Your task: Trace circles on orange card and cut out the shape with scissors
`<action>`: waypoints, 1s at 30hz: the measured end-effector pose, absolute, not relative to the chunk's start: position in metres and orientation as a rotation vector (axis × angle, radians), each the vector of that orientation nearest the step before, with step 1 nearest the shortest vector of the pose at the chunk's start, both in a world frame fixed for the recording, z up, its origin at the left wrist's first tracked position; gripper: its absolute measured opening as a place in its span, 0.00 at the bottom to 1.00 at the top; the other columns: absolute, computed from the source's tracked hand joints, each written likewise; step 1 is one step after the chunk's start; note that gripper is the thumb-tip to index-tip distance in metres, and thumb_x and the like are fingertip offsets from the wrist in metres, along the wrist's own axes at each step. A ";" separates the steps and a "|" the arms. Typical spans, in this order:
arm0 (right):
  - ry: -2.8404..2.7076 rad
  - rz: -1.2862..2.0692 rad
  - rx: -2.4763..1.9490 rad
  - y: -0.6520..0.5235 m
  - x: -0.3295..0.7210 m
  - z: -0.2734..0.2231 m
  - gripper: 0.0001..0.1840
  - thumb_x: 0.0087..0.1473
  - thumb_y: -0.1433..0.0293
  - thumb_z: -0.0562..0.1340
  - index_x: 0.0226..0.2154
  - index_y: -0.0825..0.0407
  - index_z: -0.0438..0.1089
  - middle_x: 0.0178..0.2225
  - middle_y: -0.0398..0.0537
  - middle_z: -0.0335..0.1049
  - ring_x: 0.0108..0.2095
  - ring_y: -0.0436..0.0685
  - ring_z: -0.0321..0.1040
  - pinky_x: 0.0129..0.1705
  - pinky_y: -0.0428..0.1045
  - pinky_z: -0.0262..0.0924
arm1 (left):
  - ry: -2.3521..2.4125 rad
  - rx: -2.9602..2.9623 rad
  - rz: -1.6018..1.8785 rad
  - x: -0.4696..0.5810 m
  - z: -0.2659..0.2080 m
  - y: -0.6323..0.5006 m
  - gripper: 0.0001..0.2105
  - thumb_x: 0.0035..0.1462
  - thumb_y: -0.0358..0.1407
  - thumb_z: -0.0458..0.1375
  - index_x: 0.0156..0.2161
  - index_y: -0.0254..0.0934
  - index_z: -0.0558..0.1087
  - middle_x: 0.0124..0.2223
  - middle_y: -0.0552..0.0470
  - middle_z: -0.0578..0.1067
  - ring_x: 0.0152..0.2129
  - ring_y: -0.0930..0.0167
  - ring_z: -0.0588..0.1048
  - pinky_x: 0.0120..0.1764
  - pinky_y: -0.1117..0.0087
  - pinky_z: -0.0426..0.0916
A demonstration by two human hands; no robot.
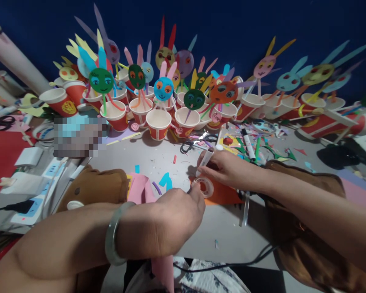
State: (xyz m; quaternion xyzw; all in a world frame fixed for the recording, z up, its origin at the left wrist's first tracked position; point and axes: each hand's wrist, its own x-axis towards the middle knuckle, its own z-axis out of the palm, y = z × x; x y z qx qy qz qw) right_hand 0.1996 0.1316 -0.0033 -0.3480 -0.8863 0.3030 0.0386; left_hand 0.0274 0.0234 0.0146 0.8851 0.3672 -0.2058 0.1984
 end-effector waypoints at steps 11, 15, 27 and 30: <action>-2.567 0.917 -1.131 0.129 0.226 -0.013 0.16 0.60 0.58 0.60 0.31 0.51 0.76 0.28 0.47 0.76 0.28 0.55 0.70 0.29 0.48 0.62 | 0.971 2.420 -0.678 0.028 0.026 0.027 0.56 0.37 0.26 0.73 0.72 0.31 0.51 0.66 0.28 0.65 0.39 0.54 0.79 0.30 0.64 0.71; -2.402 1.008 -1.149 0.117 0.234 -0.021 0.17 0.60 0.56 0.60 0.31 0.51 0.76 0.31 0.48 0.76 0.30 0.56 0.71 0.32 0.49 0.65 | 0.978 2.557 -0.642 0.027 0.019 0.023 0.49 0.45 0.28 0.68 0.71 0.25 0.52 0.66 0.24 0.63 0.37 0.60 0.79 0.27 0.68 0.67; -2.138 0.907 -1.303 0.076 0.251 -0.035 0.19 0.61 0.53 0.60 0.34 0.52 0.73 0.32 0.50 0.75 0.32 0.57 0.72 0.35 0.50 0.67 | 0.964 2.691 -0.624 0.025 0.018 0.022 0.39 0.51 0.26 0.58 0.69 0.23 0.55 0.65 0.26 0.64 0.32 0.65 0.78 0.24 0.68 0.67; -2.135 0.867 -1.353 0.063 0.252 -0.034 0.19 0.62 0.54 0.59 0.33 0.52 0.72 0.30 0.49 0.75 0.30 0.56 0.70 0.31 0.49 0.66 | 0.940 2.731 -0.524 0.022 0.017 0.021 0.38 0.52 0.27 0.57 0.68 0.22 0.56 0.64 0.24 0.65 0.32 0.64 0.78 0.25 0.67 0.67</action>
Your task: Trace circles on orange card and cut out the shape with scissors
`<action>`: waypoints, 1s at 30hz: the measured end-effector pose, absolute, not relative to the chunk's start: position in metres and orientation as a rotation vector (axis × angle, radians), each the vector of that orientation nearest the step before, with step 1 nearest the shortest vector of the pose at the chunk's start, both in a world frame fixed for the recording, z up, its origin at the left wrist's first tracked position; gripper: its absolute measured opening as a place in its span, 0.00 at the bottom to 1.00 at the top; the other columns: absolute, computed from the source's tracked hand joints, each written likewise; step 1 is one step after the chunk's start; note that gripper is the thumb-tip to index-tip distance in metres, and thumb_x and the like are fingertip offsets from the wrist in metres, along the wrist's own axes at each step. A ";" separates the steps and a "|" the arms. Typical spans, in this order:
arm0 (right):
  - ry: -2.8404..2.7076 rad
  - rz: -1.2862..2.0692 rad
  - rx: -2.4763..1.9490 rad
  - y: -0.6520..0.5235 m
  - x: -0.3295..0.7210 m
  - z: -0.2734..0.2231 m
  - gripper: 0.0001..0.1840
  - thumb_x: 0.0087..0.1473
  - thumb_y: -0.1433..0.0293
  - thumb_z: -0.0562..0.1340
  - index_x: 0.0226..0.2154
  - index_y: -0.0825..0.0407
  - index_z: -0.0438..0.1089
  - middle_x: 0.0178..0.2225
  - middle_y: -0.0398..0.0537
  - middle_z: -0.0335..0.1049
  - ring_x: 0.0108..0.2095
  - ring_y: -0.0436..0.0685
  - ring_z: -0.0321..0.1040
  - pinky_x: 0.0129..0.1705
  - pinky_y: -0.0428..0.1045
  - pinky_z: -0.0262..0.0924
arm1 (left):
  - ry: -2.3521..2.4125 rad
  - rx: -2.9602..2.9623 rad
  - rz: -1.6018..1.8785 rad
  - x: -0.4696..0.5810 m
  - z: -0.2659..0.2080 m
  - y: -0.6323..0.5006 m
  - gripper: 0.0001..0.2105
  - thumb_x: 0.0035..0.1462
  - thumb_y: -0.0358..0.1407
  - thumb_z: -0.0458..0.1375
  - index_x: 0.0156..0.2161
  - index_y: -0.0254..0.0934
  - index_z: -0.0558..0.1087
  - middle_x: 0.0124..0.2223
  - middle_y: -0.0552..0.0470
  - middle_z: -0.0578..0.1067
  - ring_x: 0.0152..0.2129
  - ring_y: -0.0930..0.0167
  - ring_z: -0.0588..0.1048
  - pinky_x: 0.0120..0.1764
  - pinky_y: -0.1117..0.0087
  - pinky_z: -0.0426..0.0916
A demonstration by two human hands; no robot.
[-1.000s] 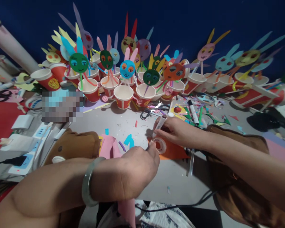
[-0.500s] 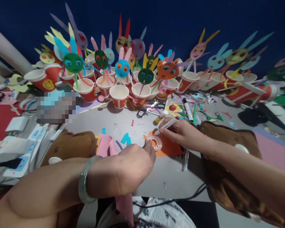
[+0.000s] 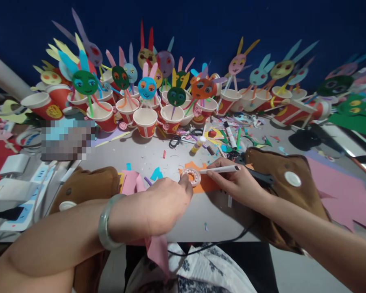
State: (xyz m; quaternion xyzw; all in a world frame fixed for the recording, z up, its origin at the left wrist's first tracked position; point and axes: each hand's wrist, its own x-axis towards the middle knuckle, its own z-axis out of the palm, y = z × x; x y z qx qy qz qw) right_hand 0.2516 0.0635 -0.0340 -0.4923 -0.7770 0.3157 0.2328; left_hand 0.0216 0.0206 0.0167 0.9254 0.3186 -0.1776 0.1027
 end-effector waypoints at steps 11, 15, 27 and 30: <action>-2.127 0.734 -1.392 0.023 0.248 -0.035 0.14 0.63 0.59 0.59 0.34 0.51 0.72 0.28 0.48 0.76 0.26 0.53 0.71 0.28 0.47 0.63 | 0.912 2.704 -0.519 0.018 0.018 0.021 0.32 0.53 0.28 0.55 0.65 0.23 0.62 0.65 0.25 0.64 0.30 0.64 0.78 0.26 0.66 0.69; -2.150 0.685 -1.363 0.012 0.246 -0.038 0.12 0.64 0.61 0.59 0.34 0.51 0.70 0.25 0.46 0.75 0.22 0.51 0.69 0.25 0.45 0.61 | 0.906 2.685 -0.539 0.019 0.022 0.023 0.33 0.52 0.29 0.59 0.63 0.23 0.62 0.62 0.26 0.67 0.34 0.62 0.78 0.31 0.65 0.72; -2.218 0.601 -1.231 -0.005 0.235 -0.042 0.09 0.65 0.64 0.55 0.36 0.50 0.67 0.19 0.42 0.69 0.18 0.51 0.66 0.22 0.45 0.58 | 0.882 2.701 -0.405 0.014 0.024 0.025 0.26 0.53 0.29 0.57 0.58 0.25 0.67 0.56 0.34 0.71 0.35 0.63 0.77 0.32 0.65 0.69; -2.225 0.620 -1.222 -0.007 0.233 -0.042 0.09 0.65 0.65 0.55 0.36 0.51 0.68 0.23 0.46 0.74 0.20 0.52 0.69 0.23 0.46 0.60 | 0.863 2.710 -0.413 0.014 0.025 0.026 0.27 0.53 0.30 0.58 0.59 0.26 0.66 0.58 0.34 0.71 0.39 0.62 0.77 0.34 0.66 0.70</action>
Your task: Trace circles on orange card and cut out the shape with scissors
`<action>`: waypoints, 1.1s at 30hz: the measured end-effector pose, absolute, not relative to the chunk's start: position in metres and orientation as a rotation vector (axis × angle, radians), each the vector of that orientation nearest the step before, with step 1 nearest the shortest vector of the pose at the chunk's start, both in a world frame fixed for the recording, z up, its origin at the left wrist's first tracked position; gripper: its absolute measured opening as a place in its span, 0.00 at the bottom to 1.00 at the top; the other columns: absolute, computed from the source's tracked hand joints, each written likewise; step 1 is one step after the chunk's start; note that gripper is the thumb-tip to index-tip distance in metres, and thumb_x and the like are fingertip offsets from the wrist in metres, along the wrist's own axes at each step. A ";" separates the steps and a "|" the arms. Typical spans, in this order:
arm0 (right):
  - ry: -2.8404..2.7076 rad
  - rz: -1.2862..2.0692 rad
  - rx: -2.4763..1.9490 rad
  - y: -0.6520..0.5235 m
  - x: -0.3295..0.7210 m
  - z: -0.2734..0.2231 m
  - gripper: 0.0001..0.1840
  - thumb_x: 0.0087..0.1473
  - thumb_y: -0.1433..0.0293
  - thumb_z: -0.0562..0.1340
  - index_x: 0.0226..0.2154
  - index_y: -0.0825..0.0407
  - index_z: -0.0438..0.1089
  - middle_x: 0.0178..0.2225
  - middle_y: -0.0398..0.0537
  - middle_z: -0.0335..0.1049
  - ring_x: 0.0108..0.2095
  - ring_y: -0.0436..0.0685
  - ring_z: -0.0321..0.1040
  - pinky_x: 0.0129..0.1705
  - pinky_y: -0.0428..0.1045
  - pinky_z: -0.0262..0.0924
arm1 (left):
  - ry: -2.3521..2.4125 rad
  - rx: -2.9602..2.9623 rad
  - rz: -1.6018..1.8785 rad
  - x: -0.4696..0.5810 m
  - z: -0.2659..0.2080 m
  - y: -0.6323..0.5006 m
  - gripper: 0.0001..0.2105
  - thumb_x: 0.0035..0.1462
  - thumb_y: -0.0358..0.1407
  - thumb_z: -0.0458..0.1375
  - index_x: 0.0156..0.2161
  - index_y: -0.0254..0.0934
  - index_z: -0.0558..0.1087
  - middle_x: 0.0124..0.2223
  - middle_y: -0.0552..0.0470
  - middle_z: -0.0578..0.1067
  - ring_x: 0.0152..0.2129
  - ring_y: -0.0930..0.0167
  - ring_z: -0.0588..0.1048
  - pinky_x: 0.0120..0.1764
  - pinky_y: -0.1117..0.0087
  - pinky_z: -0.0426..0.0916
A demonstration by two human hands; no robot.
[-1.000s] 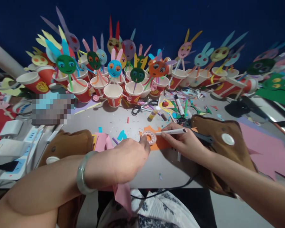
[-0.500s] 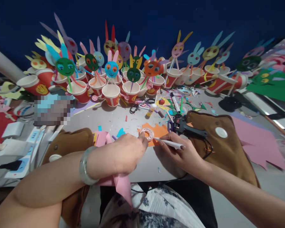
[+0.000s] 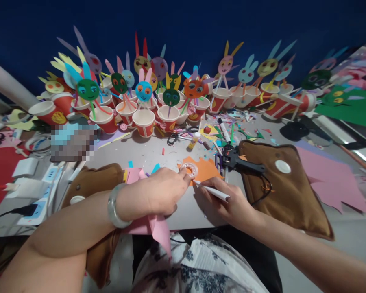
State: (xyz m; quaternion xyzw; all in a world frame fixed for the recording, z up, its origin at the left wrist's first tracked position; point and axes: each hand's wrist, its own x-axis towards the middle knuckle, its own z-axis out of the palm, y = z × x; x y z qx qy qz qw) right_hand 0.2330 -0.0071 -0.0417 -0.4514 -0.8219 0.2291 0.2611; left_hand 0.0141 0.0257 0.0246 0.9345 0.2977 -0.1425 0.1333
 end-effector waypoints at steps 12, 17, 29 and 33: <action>-2.271 0.613 -1.098 -0.008 0.234 -0.040 0.08 0.63 0.69 0.58 0.42 0.50 0.71 0.34 0.52 0.80 0.28 0.53 0.76 0.31 0.47 0.69 | 0.911 2.627 -0.421 0.008 0.025 0.029 0.42 0.51 0.32 0.60 0.68 0.26 0.47 0.45 0.38 0.79 0.38 0.59 0.79 0.35 0.65 0.68; -2.322 0.579 -1.029 -0.001 0.228 -0.047 0.10 0.62 0.71 0.57 0.45 0.51 0.70 0.35 0.52 0.80 0.31 0.54 0.77 0.33 0.47 0.69 | 0.915 2.621 -0.411 0.009 0.019 0.031 0.46 0.51 0.32 0.59 0.70 0.25 0.42 0.41 0.41 0.80 0.38 0.59 0.79 0.36 0.66 0.67; -2.493 0.484 -0.927 0.004 0.227 -0.064 0.23 0.55 0.81 0.57 0.54 0.53 0.64 0.43 0.56 0.78 0.39 0.59 0.77 0.37 0.50 0.71 | 0.937 2.629 -0.419 0.008 0.016 0.030 0.46 0.52 0.31 0.57 0.71 0.24 0.39 0.45 0.36 0.79 0.40 0.58 0.78 0.38 0.65 0.68; -2.543 0.413 -0.886 0.003 0.228 -0.063 0.23 0.55 0.82 0.57 0.53 0.56 0.63 0.44 0.59 0.77 0.39 0.59 0.77 0.36 0.50 0.71 | 0.935 2.647 -0.371 0.006 0.010 0.029 0.48 0.53 0.31 0.57 0.72 0.24 0.34 0.45 0.37 0.80 0.41 0.59 0.78 0.40 0.65 0.68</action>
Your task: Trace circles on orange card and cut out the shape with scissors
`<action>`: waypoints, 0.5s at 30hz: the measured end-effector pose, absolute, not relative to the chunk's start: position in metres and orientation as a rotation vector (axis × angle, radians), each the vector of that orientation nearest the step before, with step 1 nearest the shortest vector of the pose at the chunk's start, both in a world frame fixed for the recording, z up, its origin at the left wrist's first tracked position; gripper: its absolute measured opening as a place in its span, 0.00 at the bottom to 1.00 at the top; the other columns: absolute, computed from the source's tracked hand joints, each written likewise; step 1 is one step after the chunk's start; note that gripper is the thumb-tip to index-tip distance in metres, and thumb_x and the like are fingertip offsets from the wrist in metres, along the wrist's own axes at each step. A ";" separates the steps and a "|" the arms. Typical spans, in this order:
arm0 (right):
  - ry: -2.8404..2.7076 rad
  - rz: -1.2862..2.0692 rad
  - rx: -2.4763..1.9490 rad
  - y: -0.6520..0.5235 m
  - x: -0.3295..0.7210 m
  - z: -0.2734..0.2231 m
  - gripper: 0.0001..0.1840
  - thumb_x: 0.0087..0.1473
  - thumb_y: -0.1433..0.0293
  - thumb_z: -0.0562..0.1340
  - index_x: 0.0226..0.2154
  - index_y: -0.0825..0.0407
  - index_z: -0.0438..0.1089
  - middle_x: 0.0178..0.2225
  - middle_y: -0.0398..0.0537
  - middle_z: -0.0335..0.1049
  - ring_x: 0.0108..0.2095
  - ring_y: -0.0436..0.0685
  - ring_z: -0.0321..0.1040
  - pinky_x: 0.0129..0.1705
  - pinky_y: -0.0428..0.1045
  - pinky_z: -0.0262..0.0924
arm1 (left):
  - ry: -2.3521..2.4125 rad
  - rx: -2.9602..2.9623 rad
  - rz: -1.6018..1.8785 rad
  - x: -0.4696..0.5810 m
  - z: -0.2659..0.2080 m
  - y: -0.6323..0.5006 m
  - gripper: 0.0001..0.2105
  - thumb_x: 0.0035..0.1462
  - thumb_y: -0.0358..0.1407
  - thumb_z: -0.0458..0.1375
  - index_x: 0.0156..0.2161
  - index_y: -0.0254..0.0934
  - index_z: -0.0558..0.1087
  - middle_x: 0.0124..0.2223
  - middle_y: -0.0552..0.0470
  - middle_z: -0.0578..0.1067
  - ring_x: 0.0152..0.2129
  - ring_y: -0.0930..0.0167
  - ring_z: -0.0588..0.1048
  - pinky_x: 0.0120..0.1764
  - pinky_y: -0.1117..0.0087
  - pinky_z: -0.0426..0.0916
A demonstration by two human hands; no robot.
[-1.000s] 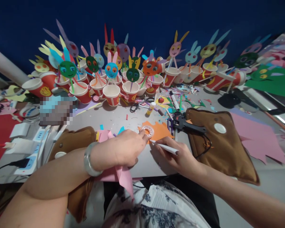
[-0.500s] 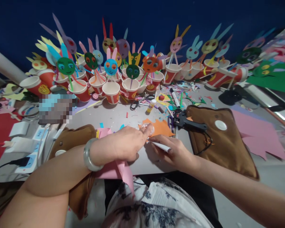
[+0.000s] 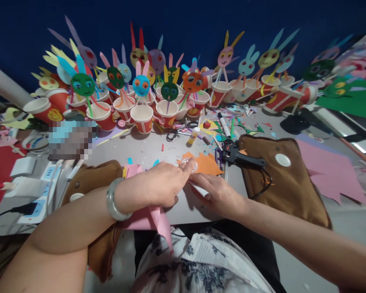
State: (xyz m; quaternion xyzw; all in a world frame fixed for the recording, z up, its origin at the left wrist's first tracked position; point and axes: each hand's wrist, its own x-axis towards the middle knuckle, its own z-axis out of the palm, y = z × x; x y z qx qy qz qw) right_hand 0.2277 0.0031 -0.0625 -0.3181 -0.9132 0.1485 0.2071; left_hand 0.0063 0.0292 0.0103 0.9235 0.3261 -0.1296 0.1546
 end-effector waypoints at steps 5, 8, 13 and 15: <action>-2.559 0.383 -0.850 0.003 0.231 -0.061 0.21 0.53 0.82 0.57 0.51 0.56 0.65 0.40 0.57 0.78 0.36 0.58 0.77 0.34 0.49 0.69 | 0.958 2.625 -0.418 0.009 0.013 0.029 0.49 0.51 0.31 0.59 0.72 0.24 0.34 0.43 0.39 0.80 0.40 0.58 0.78 0.39 0.65 0.68; -2.543 0.401 -0.859 0.003 0.236 -0.061 0.18 0.56 0.80 0.59 0.49 0.54 0.67 0.37 0.54 0.78 0.33 0.56 0.76 0.33 0.47 0.68 | 0.966 2.607 -0.455 0.010 0.015 0.030 0.49 0.50 0.31 0.60 0.71 0.25 0.37 0.41 0.39 0.80 0.39 0.57 0.79 0.37 0.65 0.67; -2.522 0.477 -0.855 0.005 0.245 -0.052 0.11 0.61 0.76 0.58 0.47 0.52 0.68 0.36 0.53 0.78 0.33 0.55 0.77 0.35 0.47 0.69 | 0.936 2.626 -0.375 0.010 0.013 0.030 0.49 0.48 0.30 0.59 0.71 0.23 0.38 0.38 0.40 0.80 0.36 0.58 0.79 0.32 0.66 0.65; -2.512 0.508 -0.881 0.007 0.250 -0.047 0.10 0.63 0.74 0.57 0.46 0.52 0.69 0.35 0.53 0.79 0.33 0.55 0.77 0.35 0.47 0.69 | 0.943 2.631 -0.385 0.010 0.013 0.030 0.49 0.48 0.30 0.59 0.71 0.24 0.39 0.38 0.40 0.80 0.35 0.59 0.78 0.32 0.66 0.64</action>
